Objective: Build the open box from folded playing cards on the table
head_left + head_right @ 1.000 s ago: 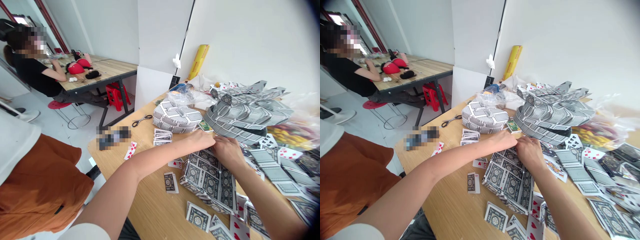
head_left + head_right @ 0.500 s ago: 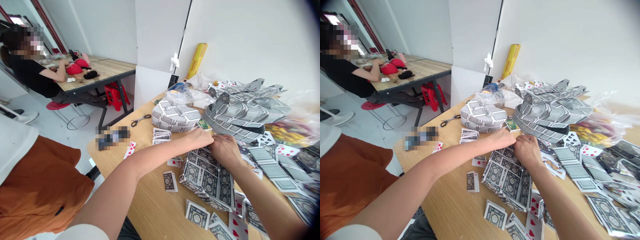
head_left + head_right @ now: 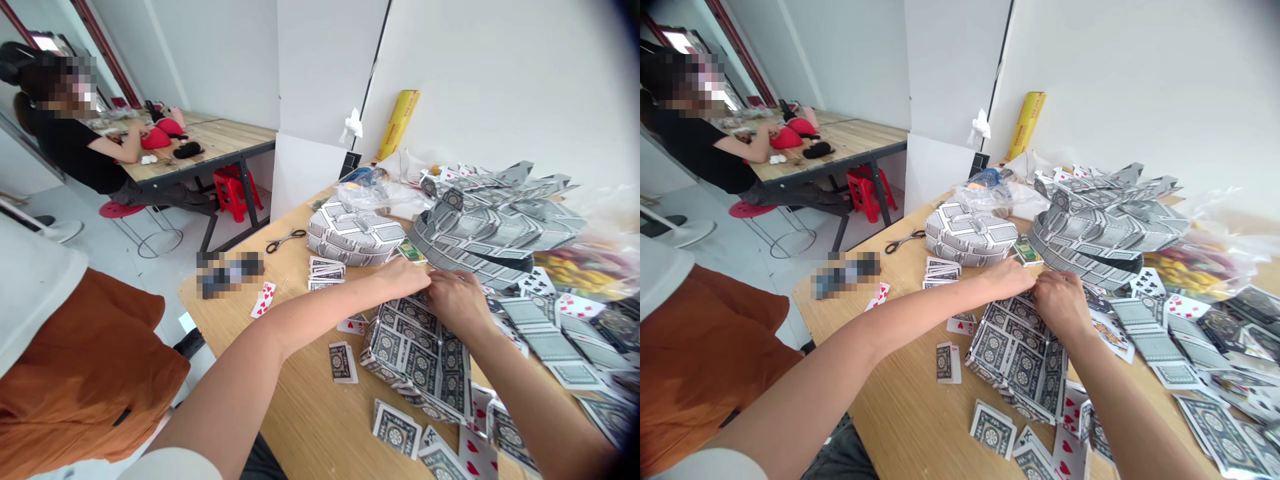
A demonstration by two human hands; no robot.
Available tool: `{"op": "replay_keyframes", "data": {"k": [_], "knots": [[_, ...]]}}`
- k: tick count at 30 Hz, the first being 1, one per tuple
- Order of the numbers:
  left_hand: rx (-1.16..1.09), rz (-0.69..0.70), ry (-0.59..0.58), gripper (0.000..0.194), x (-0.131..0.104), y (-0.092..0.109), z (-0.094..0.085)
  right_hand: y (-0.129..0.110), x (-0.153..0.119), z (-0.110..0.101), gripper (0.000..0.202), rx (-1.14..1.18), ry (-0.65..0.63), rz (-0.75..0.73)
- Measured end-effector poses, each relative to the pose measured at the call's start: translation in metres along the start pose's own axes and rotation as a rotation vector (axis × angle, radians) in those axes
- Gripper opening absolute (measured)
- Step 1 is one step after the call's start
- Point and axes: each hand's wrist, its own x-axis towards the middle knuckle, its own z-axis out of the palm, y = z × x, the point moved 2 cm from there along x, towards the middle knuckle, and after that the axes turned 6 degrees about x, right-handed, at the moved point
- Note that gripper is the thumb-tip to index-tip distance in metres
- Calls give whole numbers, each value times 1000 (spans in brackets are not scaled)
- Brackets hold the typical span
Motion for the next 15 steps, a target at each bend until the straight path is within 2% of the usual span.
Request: {"op": "replay_keyframes", "data": {"k": [7, 15], "knots": [[-59, 18, -43, 27, 4, 2, 8, -7, 3, -8, 21, -10, -66, 60], [-52, -14, -31, 29, 1, 1, -2, -8, 6, -11, 22, -15, -136, 91]]}}
